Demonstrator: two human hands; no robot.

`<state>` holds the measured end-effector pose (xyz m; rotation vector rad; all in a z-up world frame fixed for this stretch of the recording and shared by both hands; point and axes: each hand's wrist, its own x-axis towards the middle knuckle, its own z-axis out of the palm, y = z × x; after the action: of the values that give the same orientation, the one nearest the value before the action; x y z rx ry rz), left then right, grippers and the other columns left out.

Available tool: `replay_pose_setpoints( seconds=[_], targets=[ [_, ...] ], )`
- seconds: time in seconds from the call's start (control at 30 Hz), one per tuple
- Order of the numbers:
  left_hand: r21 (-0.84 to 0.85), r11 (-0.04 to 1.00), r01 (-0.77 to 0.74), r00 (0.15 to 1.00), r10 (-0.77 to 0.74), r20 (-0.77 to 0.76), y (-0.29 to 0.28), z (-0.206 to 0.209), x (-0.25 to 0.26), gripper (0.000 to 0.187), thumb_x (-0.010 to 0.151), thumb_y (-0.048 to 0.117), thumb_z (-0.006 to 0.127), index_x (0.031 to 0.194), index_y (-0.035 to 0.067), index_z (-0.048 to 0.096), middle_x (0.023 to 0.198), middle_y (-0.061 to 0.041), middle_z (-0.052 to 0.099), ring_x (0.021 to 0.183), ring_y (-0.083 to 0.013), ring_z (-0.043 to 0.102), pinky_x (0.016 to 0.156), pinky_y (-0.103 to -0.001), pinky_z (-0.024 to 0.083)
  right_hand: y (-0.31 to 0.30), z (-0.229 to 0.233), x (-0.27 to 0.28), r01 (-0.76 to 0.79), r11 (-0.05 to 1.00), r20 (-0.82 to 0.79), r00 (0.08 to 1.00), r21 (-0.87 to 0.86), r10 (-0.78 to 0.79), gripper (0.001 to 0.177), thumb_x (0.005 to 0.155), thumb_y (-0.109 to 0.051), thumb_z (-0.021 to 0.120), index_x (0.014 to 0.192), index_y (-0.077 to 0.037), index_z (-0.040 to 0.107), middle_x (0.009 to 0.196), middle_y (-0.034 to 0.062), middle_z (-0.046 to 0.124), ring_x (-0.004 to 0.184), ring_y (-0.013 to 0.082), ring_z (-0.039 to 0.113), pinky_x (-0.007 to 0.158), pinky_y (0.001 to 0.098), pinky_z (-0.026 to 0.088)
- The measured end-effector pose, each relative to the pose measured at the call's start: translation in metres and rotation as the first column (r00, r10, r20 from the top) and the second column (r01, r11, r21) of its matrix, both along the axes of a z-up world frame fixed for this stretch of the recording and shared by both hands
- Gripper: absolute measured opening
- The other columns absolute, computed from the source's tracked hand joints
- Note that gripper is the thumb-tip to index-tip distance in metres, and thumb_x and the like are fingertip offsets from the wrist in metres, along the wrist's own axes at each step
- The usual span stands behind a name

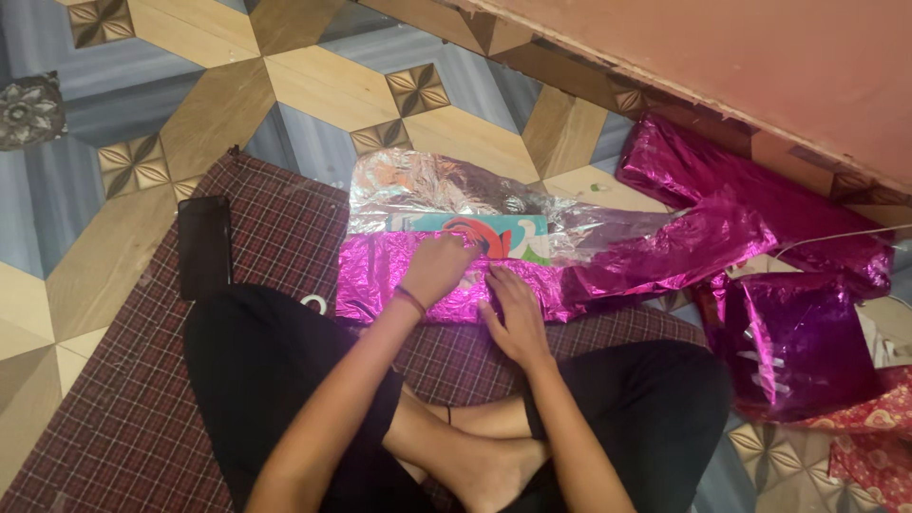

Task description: The person wraps a rectangular box with shiny pink and silver wrapping paper. They fold the paper over the box, smooth the edges, and secure the paper with tape while sitting on the floor.

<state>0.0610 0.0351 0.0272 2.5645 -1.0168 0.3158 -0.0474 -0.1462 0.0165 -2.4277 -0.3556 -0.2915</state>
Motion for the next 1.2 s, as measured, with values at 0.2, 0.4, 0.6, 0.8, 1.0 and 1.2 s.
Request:
replay_pose_setpoints(
  seconds=[0.2, 0.4, 0.6, 0.8, 1.0, 1.2],
  targets=[
    [0.241, 0.961, 0.136, 0.991, -0.132, -0.032, -0.034, -0.016, 0.043, 0.015, 0.088, 0.019, 0.063, 0.084, 0.016, 0.077, 0.081, -0.011, 0.073, 0.083, -0.0306, 0.074, 0.070, -0.045, 0.057, -0.002, -0.004, 0.002, 0.032, 0.999, -0.006, 0.999, 0.034, -0.032, 0.042, 0.096, -0.027, 0.062, 0.129, 0.000, 0.065, 0.144, 0.0174, 0.060, 0.137, 0.0368, 0.052, 0.113, 0.0488, 0.037],
    [0.476, 0.860, 0.184, 0.976, -0.217, 0.014, -0.055, -0.039, 0.070, 0.023, 0.091, 0.025, 0.062, 0.076, 0.018, 0.078, 0.083, -0.006, 0.077, 0.084, -0.0267, 0.076, 0.071, -0.043, 0.057, 0.002, -0.003, 0.005, 0.061, 0.996, 0.028, 0.998, 0.061, -0.063, 0.036, 0.097, -0.025, 0.062, 0.122, -0.001, 0.068, 0.138, 0.0162, 0.063, 0.134, 0.0352, 0.054, 0.111, 0.0486, 0.038],
    [0.518, 0.833, 0.192, 0.975, -0.221, -0.007, -0.059, -0.050, 0.077, 0.020, 0.089, 0.024, 0.064, 0.078, 0.017, 0.078, 0.086, -0.006, 0.077, 0.086, -0.0273, 0.076, 0.070, -0.042, 0.058, 0.002, 0.000, 0.006, 0.070, 0.994, 0.025, 0.997, 0.087, -0.073, 0.033, 0.097, -0.024, 0.062, 0.120, -0.001, 0.068, 0.135, 0.0155, 0.065, 0.131, 0.0345, 0.056, 0.109, 0.0479, 0.039],
    [0.544, 0.826, 0.147, 0.986, -0.168, -0.010, -0.062, -0.049, 0.079, 0.018, 0.089, 0.024, 0.064, 0.081, 0.018, 0.079, 0.086, -0.007, 0.077, 0.087, -0.0273, 0.076, 0.067, -0.041, 0.058, 0.002, 0.002, 0.007, 0.070, 0.995, 0.032, 0.997, 0.074, -0.073, 0.034, 0.097, -0.024, 0.062, 0.121, -0.001, 0.068, 0.136, 0.0145, 0.064, 0.131, 0.0337, 0.056, 0.109, 0.0476, 0.039],
    [0.588, 0.803, 0.095, 0.995, -0.096, -0.029, -0.073, -0.045, 0.078, 0.015, 0.087, 0.023, 0.067, 0.083, 0.018, 0.081, 0.088, -0.005, 0.078, 0.087, -0.0262, 0.077, 0.066, -0.041, 0.057, 0.008, 0.003, 0.007, 0.057, 0.998, 0.043, 0.997, 0.012, -0.058, 0.040, 0.096, -0.029, 0.063, 0.127, -0.003, 0.064, 0.142, 0.0165, 0.058, 0.131, 0.0352, 0.052, 0.109, 0.0502, 0.035],
    [0.643, 0.764, 0.058, 0.994, 0.017, -0.109, -0.097, -0.045, 0.081, 0.015, 0.088, 0.020, 0.068, 0.089, 0.020, 0.083, 0.093, -0.002, 0.079, 0.091, -0.0241, 0.077, 0.067, -0.039, 0.056, 0.013, 0.008, 0.009, 0.025, 0.997, 0.002, 1.000, -0.068, -0.025, 0.043, 0.093, -0.031, 0.065, 0.128, -0.006, 0.063, 0.137, 0.0136, 0.061, 0.130, 0.0342, 0.052, 0.108, 0.0509, 0.033]
  ],
)
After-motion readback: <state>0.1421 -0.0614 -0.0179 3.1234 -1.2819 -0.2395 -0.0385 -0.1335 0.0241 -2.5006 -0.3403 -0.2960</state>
